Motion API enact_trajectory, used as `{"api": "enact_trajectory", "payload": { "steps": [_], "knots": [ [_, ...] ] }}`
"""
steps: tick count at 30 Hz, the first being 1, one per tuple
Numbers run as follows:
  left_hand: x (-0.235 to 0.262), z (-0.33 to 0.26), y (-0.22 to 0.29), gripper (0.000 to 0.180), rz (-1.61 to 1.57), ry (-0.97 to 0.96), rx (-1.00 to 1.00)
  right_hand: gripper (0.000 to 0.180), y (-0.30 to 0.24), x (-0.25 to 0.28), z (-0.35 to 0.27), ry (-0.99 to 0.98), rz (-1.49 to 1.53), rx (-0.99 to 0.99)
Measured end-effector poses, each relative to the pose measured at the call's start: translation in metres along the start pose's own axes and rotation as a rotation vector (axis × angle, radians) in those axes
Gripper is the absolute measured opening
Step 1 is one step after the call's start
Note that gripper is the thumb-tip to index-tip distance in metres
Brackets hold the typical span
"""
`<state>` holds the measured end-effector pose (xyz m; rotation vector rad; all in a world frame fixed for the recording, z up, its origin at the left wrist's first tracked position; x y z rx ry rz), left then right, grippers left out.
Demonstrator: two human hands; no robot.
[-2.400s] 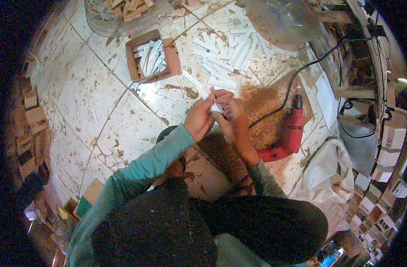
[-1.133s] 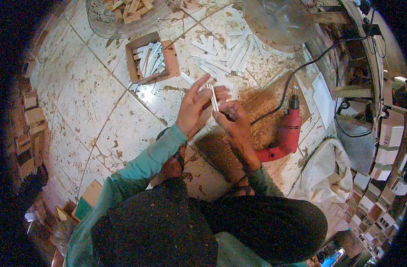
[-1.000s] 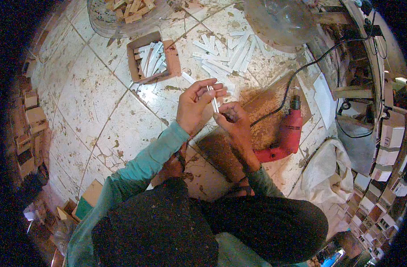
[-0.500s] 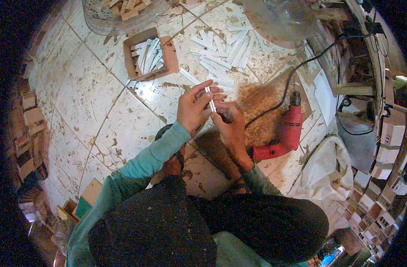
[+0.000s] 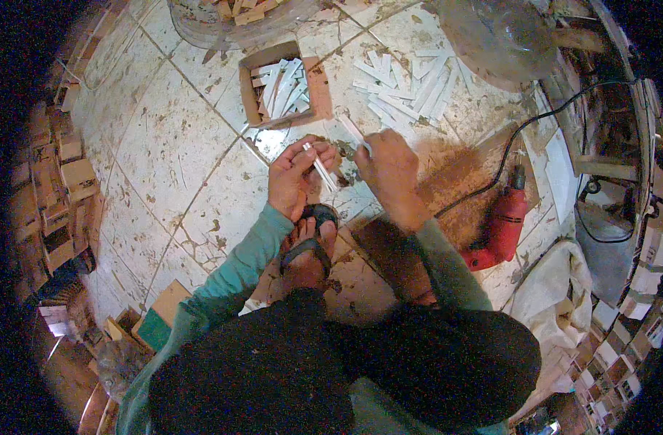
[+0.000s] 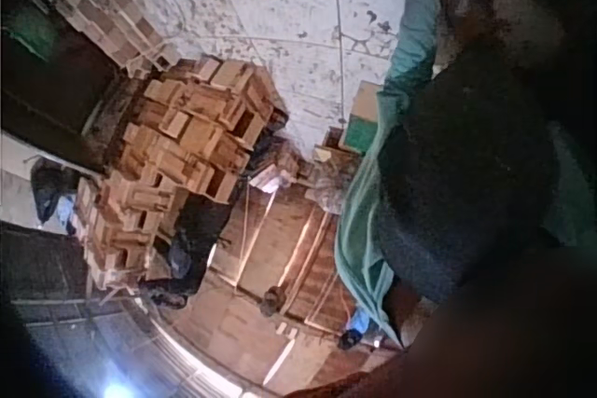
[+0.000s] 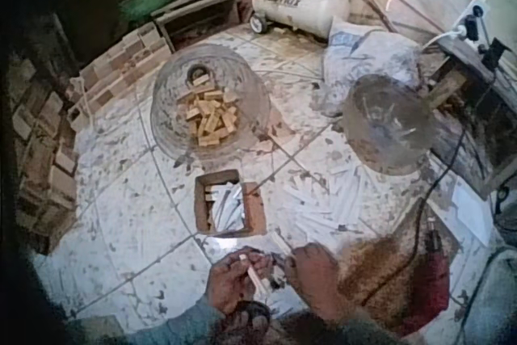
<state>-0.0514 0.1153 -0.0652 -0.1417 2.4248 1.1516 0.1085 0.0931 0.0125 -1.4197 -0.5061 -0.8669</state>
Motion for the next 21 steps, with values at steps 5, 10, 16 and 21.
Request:
{"api": "enact_trajectory", "payload": {
  "steps": [5, 10, 16, 21],
  "knots": [
    [-0.033, 0.006, -0.002, 0.035, 0.025, -0.083, -0.027, 0.021, 0.02, 0.002, -0.049, -0.186, 0.45, -0.375],
    [-0.061, 0.0, -0.01, 0.037, 0.032, -0.128, 0.007, 0.021, 0.03, 0.01, -0.063, -0.132, 0.576, -0.468],
    [-0.069, -0.004, -0.013, 0.034, 0.075, -0.13, 0.014, 0.024, 0.046, -0.005, -0.075, -0.211, 0.777, -0.661],
    [-0.067, -0.003, -0.014, 0.033, 0.183, -0.12, -0.038, 0.024, 0.031, 0.011, -0.062, -0.125, 0.532, -0.383]
  ]
}}
Point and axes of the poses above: each hand's wrist, its own z-axis towards the middle knuckle, its own x-axis out of the back of the hand, y = z × x, the point moved 10 cm from there along z, towards the middle knuckle, and after that the axes turned 10 degrees about z, right-handed, at the moved point
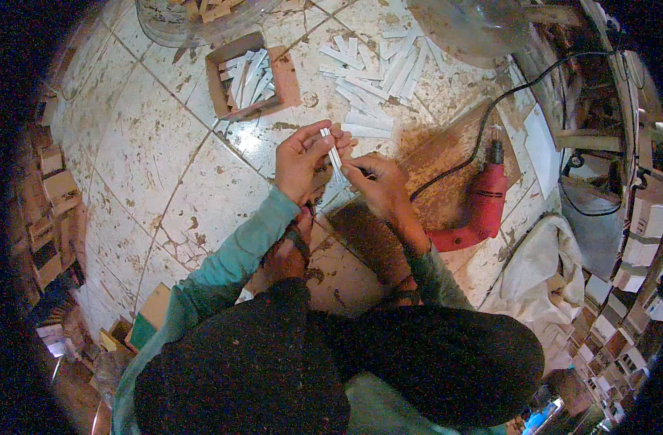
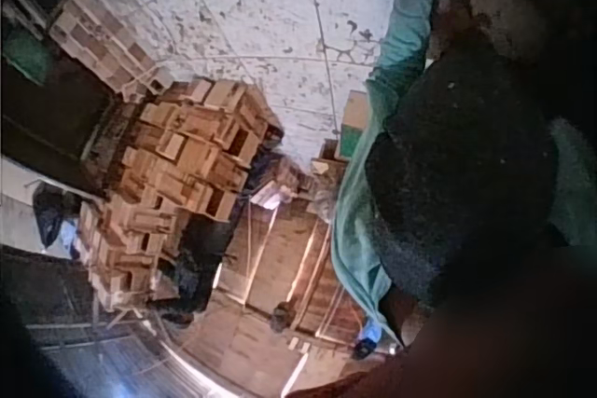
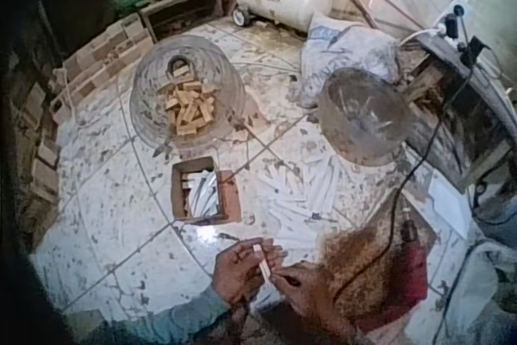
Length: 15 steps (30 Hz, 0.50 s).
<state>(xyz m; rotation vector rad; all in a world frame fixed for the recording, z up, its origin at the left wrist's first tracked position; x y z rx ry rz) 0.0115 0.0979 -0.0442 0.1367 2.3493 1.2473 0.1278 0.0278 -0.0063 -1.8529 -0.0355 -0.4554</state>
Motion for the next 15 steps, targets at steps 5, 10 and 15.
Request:
{"api": "enact_trajectory", "payload": {
  "steps": [5, 10, 15],
  "knots": [
    [0.009, 0.005, -0.002, 0.032, -0.009, 0.053, -0.039, 0.031, -0.036, -0.008, -0.015, 0.056, -0.235, 0.288],
    [0.006, 0.005, -0.006, 0.034, -0.028, 0.111, -0.051, 0.025, -0.053, -0.008, -0.02, 0.163, -0.394, 0.377],
    [-0.012, -0.003, 0.001, 0.042, -0.083, 0.064, -0.029, 0.025, -0.056, -0.004, -0.021, 0.17, -0.467, 0.391]
  ]
}}
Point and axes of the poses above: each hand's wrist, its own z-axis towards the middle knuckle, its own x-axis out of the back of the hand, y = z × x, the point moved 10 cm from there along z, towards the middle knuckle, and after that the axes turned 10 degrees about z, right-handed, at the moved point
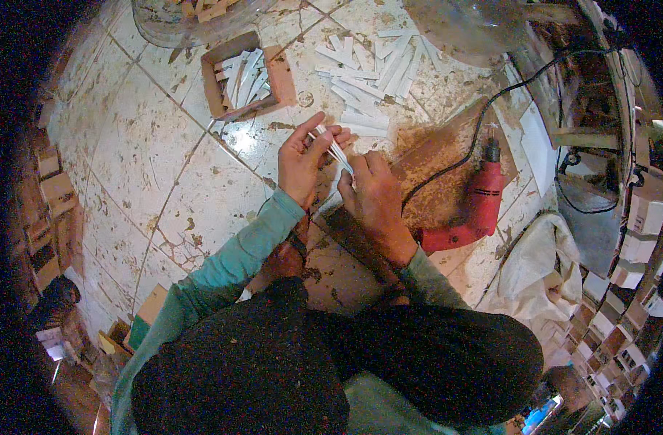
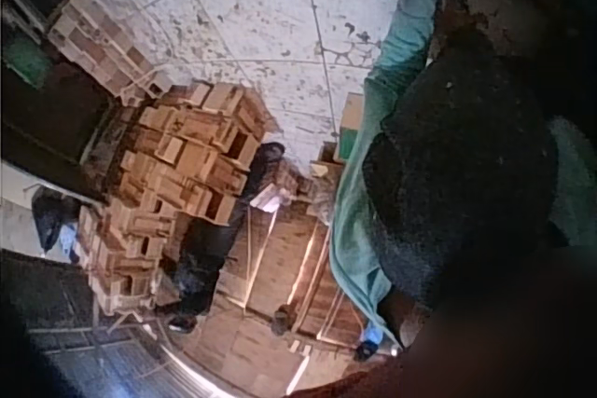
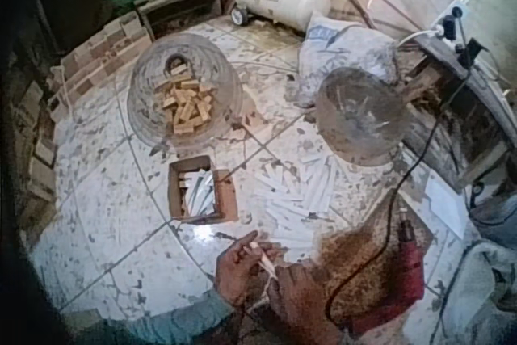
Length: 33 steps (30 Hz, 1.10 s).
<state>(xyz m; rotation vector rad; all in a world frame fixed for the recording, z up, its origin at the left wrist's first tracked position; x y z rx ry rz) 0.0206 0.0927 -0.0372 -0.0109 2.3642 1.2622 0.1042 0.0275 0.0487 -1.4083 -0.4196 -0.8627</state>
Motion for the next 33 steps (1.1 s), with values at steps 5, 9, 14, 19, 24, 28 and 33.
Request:
{"api": "enact_trajectory", "payload": {
  "steps": [5, 9, 14, 19, 24, 28, 33],
  "knots": [
    [-0.016, 0.001, -0.012, 0.036, -0.265, 0.003, 0.186, 0.031, -0.007, -0.002, -0.001, -0.007, -0.097, 0.075],
    [-0.01, 0.007, -0.009, 0.034, -0.342, 0.019, 0.143, 0.027, 0.015, -0.001, -0.009, -0.025, 0.292, -0.142],
    [-0.034, -0.004, 0.006, 0.042, -0.345, -0.305, 0.085, 0.018, 0.058, -0.028, -0.026, -0.151, 1.024, -0.677],
    [-0.057, -0.021, 0.015, 0.042, -0.098, -0.37, 0.041, 0.016, 0.049, -0.015, -0.024, -0.3, 0.887, -0.516],
    [-0.064, -0.028, 0.013, 0.034, 0.17, -0.363, 0.017, 0.017, 0.052, 0.007, -0.029, -0.047, 0.859, -0.563],
    [-0.049, -0.037, 0.009, 0.026, 0.542, -0.323, -0.016, 0.017, 0.033, 0.027, -0.014, -0.007, 0.694, -0.426],
    [-0.053, -0.044, 0.016, 0.026, 0.767, -0.424, -0.171, 0.037, 0.023, 0.088, -0.004, -0.072, 0.249, -0.234]
  ]
}}
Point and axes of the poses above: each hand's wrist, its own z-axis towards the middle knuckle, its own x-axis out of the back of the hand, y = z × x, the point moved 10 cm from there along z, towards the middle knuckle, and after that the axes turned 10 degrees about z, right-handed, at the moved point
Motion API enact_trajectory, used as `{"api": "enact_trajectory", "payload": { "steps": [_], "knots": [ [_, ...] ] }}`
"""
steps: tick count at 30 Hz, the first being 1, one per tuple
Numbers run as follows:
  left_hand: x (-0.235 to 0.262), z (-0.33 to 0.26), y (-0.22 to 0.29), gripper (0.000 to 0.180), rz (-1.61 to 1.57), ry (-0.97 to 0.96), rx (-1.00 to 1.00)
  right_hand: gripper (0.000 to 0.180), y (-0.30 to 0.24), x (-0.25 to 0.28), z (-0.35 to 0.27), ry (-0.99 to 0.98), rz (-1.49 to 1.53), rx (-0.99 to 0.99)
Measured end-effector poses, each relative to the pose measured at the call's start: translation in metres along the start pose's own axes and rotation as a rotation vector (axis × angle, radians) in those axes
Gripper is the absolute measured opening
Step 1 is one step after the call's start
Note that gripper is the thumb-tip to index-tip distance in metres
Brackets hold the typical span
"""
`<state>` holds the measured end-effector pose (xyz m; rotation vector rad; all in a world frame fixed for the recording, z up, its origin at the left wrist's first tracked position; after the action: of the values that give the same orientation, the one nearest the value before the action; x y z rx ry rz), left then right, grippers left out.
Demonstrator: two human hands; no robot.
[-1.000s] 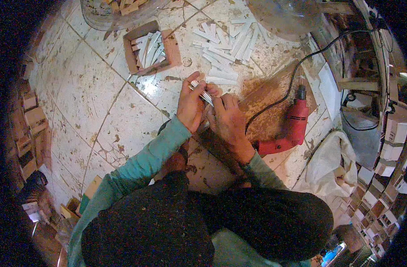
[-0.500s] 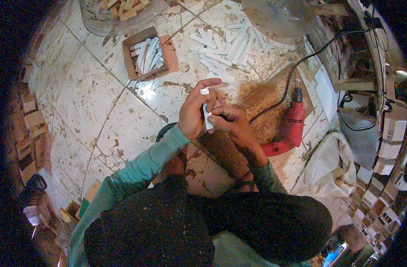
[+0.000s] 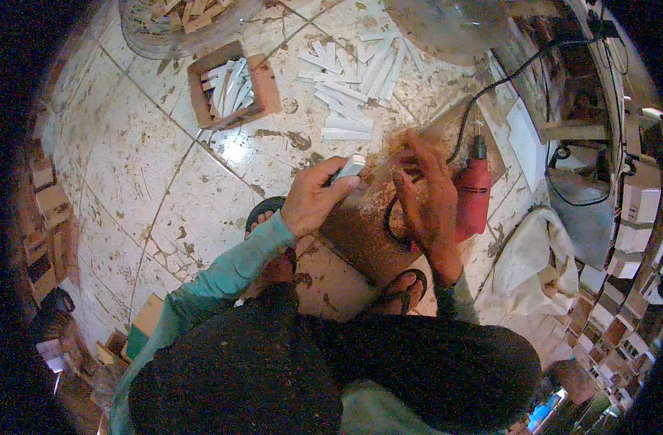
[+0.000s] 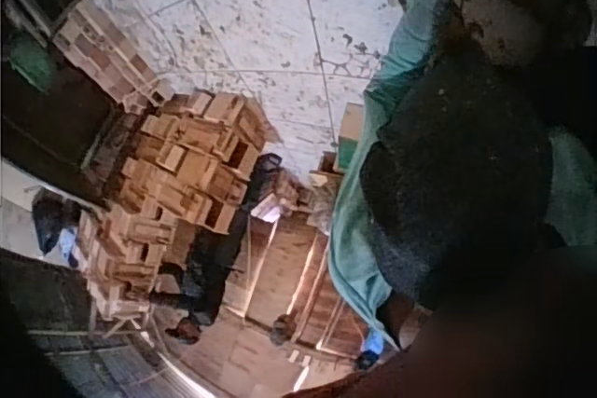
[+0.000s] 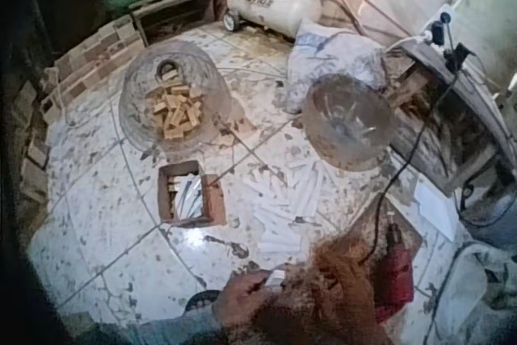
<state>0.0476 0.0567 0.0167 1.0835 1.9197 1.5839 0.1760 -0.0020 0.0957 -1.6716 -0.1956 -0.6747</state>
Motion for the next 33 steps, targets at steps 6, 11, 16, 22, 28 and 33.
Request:
{"api": "enact_trajectory", "payload": {
  "steps": [6, 11, 16, 22, 28, 33],
  "knots": [
    [-0.008, 0.0, 0.011, 0.028, 0.211, -0.034, -0.165, 0.064, -0.03, -0.03, -0.017, -0.151, -0.171, 0.272],
    [-0.019, -0.013, -0.014, 0.027, 0.309, -0.202, 0.014, 0.051, -0.024, -0.04, -0.024, -0.193, -0.278, 0.317],
    [-0.034, -0.017, -0.014, 0.028, 0.343, -0.248, 0.001, 0.025, 0.018, -0.031, -0.024, -0.104, 0.064, 0.009],
    [-0.053, -0.036, -0.021, 0.022, 0.259, -0.336, -0.055, 0.024, 0.074, -0.018, -0.073, -0.039, 0.287, -0.417],
    [-0.053, -0.042, -0.029, 0.017, 0.364, -0.268, -0.167, 0.025, 0.093, -0.026, -0.099, 0.029, 0.322, -0.478],
    [-0.055, -0.034, -0.024, 0.017, 0.482, -0.128, -0.235, 0.032, 0.093, 0.079, -0.125, 0.491, -0.209, -0.37]
  ]
}}
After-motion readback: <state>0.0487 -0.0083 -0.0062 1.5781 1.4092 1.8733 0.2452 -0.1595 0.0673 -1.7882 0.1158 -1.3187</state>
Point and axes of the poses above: each hand's wrist, its own z-axis towards the middle knuckle, its own x-axis out of the back of the hand, y = z × x, the point moved 10 cm from there along z, towards the middle knuckle, and after that the axes turned 10 degrees about z, right-handed, at the moved point
